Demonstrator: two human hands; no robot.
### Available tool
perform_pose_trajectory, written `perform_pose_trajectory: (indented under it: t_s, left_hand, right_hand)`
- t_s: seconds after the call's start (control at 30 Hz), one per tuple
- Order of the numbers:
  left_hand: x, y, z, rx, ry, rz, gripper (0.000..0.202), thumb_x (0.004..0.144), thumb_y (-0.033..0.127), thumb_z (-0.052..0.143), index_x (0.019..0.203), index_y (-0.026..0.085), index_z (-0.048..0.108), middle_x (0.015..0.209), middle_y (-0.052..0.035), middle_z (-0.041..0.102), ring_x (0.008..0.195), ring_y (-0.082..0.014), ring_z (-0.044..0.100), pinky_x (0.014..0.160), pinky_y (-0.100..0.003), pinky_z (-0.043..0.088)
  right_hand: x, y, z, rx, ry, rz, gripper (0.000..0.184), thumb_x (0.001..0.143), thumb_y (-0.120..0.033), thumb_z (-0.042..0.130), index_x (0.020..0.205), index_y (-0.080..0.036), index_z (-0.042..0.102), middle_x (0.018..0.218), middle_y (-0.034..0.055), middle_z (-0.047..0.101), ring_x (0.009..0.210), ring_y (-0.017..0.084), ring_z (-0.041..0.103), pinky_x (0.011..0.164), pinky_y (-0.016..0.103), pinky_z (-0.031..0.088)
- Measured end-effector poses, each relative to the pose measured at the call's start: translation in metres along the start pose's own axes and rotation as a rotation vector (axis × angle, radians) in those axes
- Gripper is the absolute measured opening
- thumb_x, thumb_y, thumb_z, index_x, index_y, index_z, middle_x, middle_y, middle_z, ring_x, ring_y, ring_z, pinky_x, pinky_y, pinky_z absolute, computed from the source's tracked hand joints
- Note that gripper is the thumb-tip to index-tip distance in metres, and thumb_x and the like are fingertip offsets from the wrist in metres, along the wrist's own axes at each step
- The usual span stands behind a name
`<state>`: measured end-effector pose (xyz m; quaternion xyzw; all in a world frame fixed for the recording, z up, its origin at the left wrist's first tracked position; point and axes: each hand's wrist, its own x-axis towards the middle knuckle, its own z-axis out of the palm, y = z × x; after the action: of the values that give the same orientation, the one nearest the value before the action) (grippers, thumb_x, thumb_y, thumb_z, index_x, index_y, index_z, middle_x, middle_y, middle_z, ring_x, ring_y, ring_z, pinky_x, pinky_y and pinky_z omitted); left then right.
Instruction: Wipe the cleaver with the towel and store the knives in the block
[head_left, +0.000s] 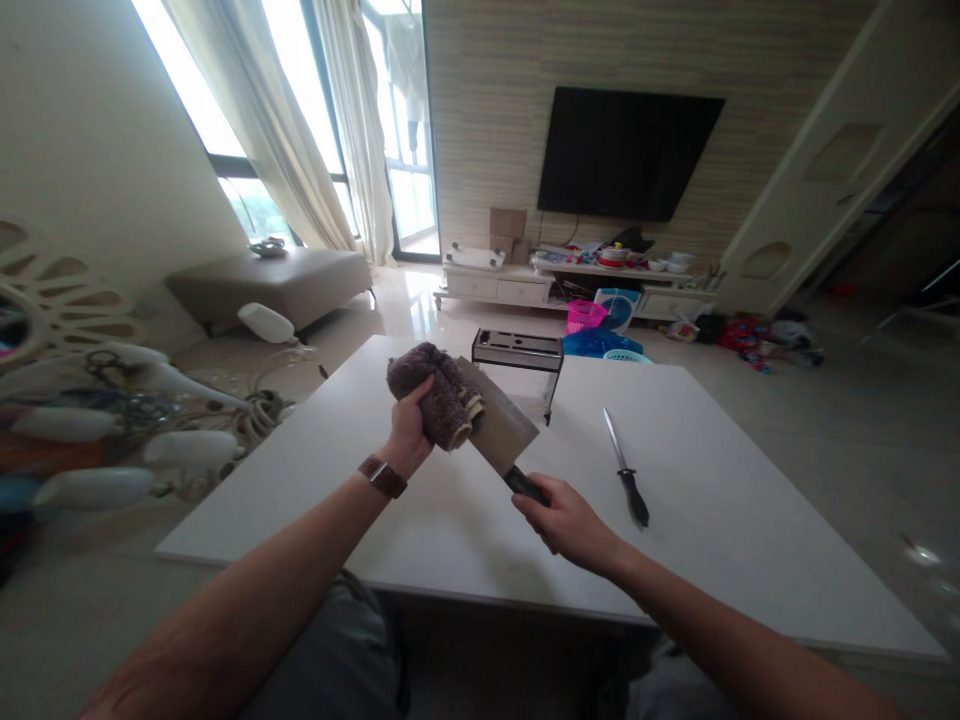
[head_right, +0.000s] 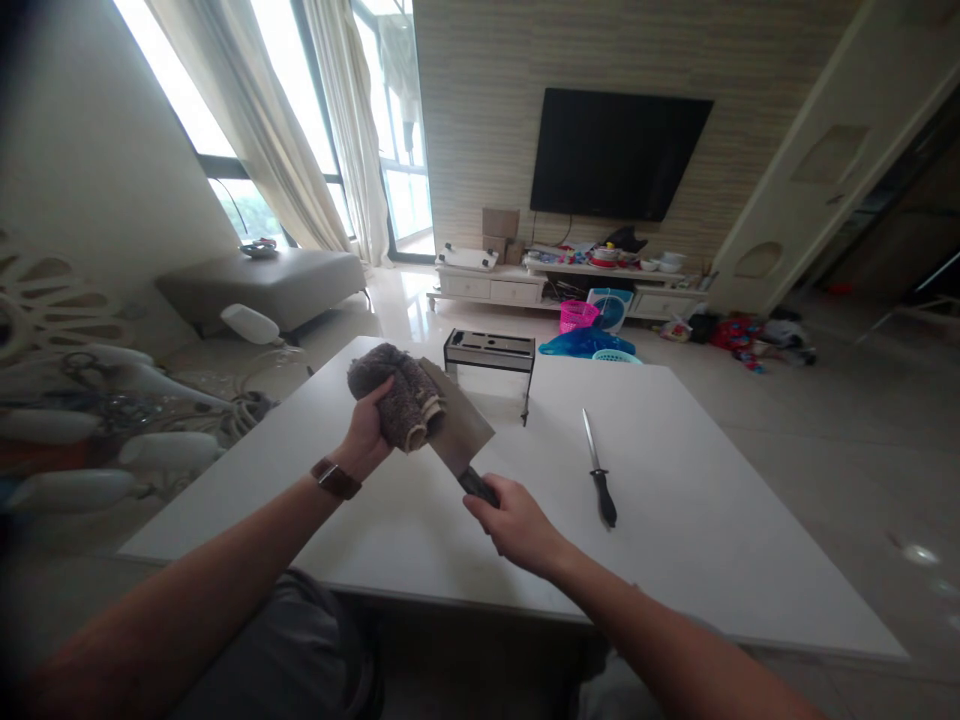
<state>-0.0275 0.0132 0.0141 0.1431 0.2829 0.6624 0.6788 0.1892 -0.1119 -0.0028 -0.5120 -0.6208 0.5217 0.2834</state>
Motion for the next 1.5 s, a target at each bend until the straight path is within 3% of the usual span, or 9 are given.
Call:
perform_pose_trajectory:
  t_s: [0.13, 0.3, 0.47, 0.6, 0.87, 1.03, 1.13, 1.3, 1.5]
  left_hand:
    - [-0.008, -0.007, 0.002, 0.010, -0.045, 0.010, 0.028, 0.085, 0.023, 0.068, 0.110, 0.010, 0.069, 0.103, -0.0127, 0.076, 0.089, -0.0246, 0.074, 0.085, -0.039, 0.062]
    - [-0.035, -0.039, 0.008, 0.083, -0.159, -0.229, 0.041, 0.079, 0.028, 0.075, 0.115, 0.010, 0.067, 0.112, -0.0163, 0.074, 0.101, -0.0301, 0.072, 0.095, -0.045, 0.057]
    - [-0.047, -0.062, 0.012, 0.195, -0.096, -0.108, 0.049, 0.066, 0.019, 0.085, 0.112, 0.013, 0.068, 0.109, -0.0136, 0.075, 0.098, -0.0293, 0.073, 0.094, -0.045, 0.058]
    - [-0.037, -0.054, 0.011, 0.314, -0.093, -0.028, 0.044, 0.060, 0.019, 0.089, 0.100, 0.012, 0.071, 0.097, -0.0112, 0.077, 0.086, -0.0261, 0.073, 0.088, -0.043, 0.059]
    - [-0.013, -0.018, -0.003, 0.520, -0.247, 0.105, 0.047, 0.053, 0.019, 0.091, 0.096, 0.011, 0.073, 0.093, -0.0102, 0.077, 0.086, -0.0264, 0.071, 0.088, -0.040, 0.056]
    - [-0.033, -0.040, -0.001, 0.337, -0.281, -0.128, 0.047, 0.065, 0.023, 0.086, 0.108, 0.013, 0.069, 0.104, -0.0127, 0.075, 0.092, -0.0269, 0.072, 0.092, -0.042, 0.057]
    - [-0.051, -0.061, 0.005, 0.318, -0.299, -0.225, 0.044, 0.066, 0.020, 0.086, 0.106, 0.012, 0.069, 0.109, -0.0150, 0.074, 0.096, -0.0277, 0.072, 0.094, -0.043, 0.057]
    - [-0.057, -0.074, 0.010, 0.368, -0.260, -0.155, 0.050, 0.061, 0.016, 0.089, 0.107, 0.013, 0.069, 0.113, -0.0155, 0.073, 0.100, -0.0294, 0.071, 0.095, -0.045, 0.056]
    - [-0.037, -0.051, 0.009, 0.542, -0.280, 0.010, 0.051, 0.051, 0.016, 0.093, 0.097, 0.012, 0.073, 0.100, -0.0124, 0.076, 0.091, -0.0280, 0.072, 0.091, -0.043, 0.056]
  right_hand:
    - [0.001, 0.005, 0.001, 0.005, 0.008, -0.010, 0.027, 0.092, -0.041, 0.055, 0.077, -0.021, 0.046, 0.057, -0.0074, 0.048, 0.040, 0.007, 0.045, 0.036, 0.019, 0.036]
    - [0.003, 0.010, 0.002, 0.019, 0.030, -0.031, 0.026, 0.093, -0.043, 0.054, 0.082, -0.021, 0.048, 0.057, -0.0081, 0.049, 0.040, 0.007, 0.045, 0.037, 0.020, 0.036]
    - [0.001, 0.008, -0.001, -0.002, 0.035, -0.058, 0.023, 0.094, -0.043, 0.053, 0.094, -0.020, 0.054, 0.054, -0.0088, 0.049, 0.038, 0.008, 0.043, 0.038, 0.020, 0.035]
    - [0.004, 0.004, -0.011, 0.025, 0.040, -0.047, 0.025, 0.092, -0.043, 0.056, 0.083, -0.020, 0.051, 0.053, -0.0090, 0.046, 0.038, 0.007, 0.041, 0.038, 0.021, 0.032]
    - [0.002, -0.005, -0.024, 0.001, 0.105, -0.076, 0.029, 0.090, -0.044, 0.058, 0.076, -0.021, 0.045, 0.052, -0.0083, 0.045, 0.040, 0.008, 0.040, 0.039, 0.021, 0.030]
    - [0.003, 0.001, -0.014, 0.003, 0.107, -0.081, 0.022, 0.091, -0.042, 0.053, 0.083, -0.022, 0.048, 0.052, -0.0089, 0.046, 0.039, 0.009, 0.043, 0.039, 0.022, 0.034]
    - [0.004, 0.007, -0.008, -0.028, 0.077, -0.074, 0.007, 0.086, -0.027, 0.050, 0.084, -0.021, 0.052, 0.049, -0.0082, 0.047, 0.040, 0.011, 0.045, 0.040, 0.022, 0.035]
    - [0.004, 0.012, -0.008, -0.058, 0.054, -0.053, 0.008, 0.077, -0.017, 0.046, 0.073, -0.021, 0.051, 0.046, -0.0060, 0.049, 0.042, 0.012, 0.048, 0.043, 0.023, 0.036]
    - [0.004, 0.002, -0.022, 0.035, 0.071, -0.108, 0.013, 0.088, -0.031, 0.052, 0.093, -0.020, 0.054, 0.051, -0.0094, 0.045, 0.040, 0.010, 0.042, 0.041, 0.022, 0.033]
